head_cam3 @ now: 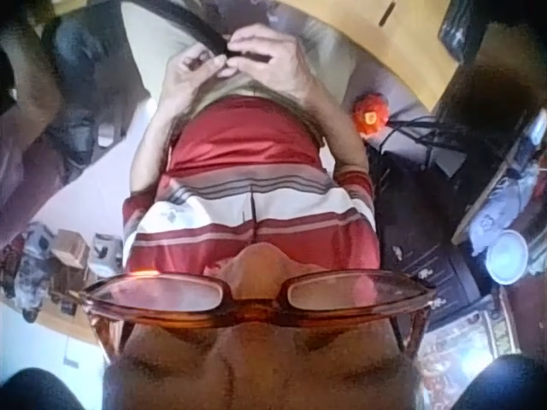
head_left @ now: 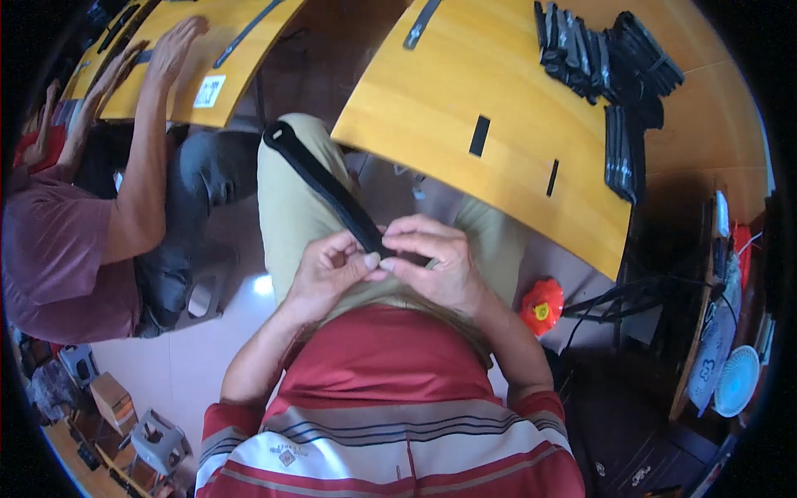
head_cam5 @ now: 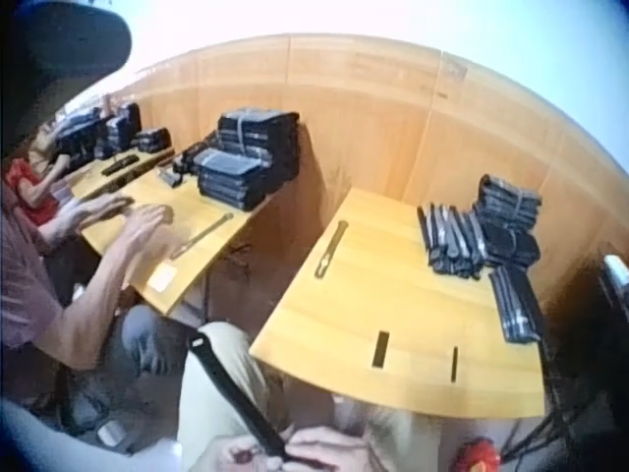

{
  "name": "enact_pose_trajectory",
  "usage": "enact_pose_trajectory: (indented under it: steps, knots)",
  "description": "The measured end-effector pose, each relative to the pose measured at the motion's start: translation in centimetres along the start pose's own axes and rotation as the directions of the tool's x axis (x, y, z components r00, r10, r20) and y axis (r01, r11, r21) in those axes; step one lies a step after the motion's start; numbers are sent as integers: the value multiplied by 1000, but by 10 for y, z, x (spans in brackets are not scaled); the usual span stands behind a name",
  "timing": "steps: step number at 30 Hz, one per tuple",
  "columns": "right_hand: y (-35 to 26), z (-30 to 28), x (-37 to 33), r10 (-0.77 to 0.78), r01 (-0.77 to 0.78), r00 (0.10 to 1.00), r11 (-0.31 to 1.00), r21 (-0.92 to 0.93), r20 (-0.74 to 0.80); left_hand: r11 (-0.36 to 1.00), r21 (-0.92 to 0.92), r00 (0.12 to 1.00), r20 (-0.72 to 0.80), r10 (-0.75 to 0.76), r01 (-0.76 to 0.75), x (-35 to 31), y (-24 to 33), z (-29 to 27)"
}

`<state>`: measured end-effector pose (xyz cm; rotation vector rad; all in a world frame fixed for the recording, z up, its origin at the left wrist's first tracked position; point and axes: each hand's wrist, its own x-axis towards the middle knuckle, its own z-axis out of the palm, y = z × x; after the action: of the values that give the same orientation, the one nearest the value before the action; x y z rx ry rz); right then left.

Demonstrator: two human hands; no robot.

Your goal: Assembling and inspecting black watch straps at a workstation in a manufacturing environment.

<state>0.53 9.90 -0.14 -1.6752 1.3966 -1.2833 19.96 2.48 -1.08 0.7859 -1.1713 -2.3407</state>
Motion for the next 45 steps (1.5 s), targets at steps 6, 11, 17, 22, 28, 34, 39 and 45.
enact_pose_trajectory:
  steps: [6, 11, 17, 22, 28, 34, 39, 45]
  knots:
    - [-1, -3, -13, -5, 5, 999, 1000, 3, 49, 999, -30, 999, 23, -37, 37, -4, -5, 1]
    - [-2, -3, -26, 12, -13, 1000, 1000, 23, 29, 999, -24, 999, 40, -34, 35, -8, -8, 9]
    - [-1, -7, -36, -28, 28, 1000, 1000, -2, -14, 999, -27, 998, 48, -29, 30, -6, -11, 18]
    - [-4, -12, -40, -36, 36, 998, 999, -7, -46, 1000, 23, 998, 54, 17, -18, -4, -16, 24]
    - [-6, -18, -42, -38, 38, 997, 999, 11, -62, 993, 62, 994, 61, 94, -98, 0, -20, 29]
    - [-2, -22, -45, -37, 39, 997, 999, 36, -63, 997, 4, 996, 35, 78, -78, 1, -21, 38]
    - [4, -26, -45, -56, 58, 997, 998, 38, -59, 994, 8, 994, -1, 108, -108, 5, -24, 42]
    - [8, -28, -47, -20, 27, 997, 994, 106, -69, 996, -55, 997, -10, 74, -74, 10, -26, 47]
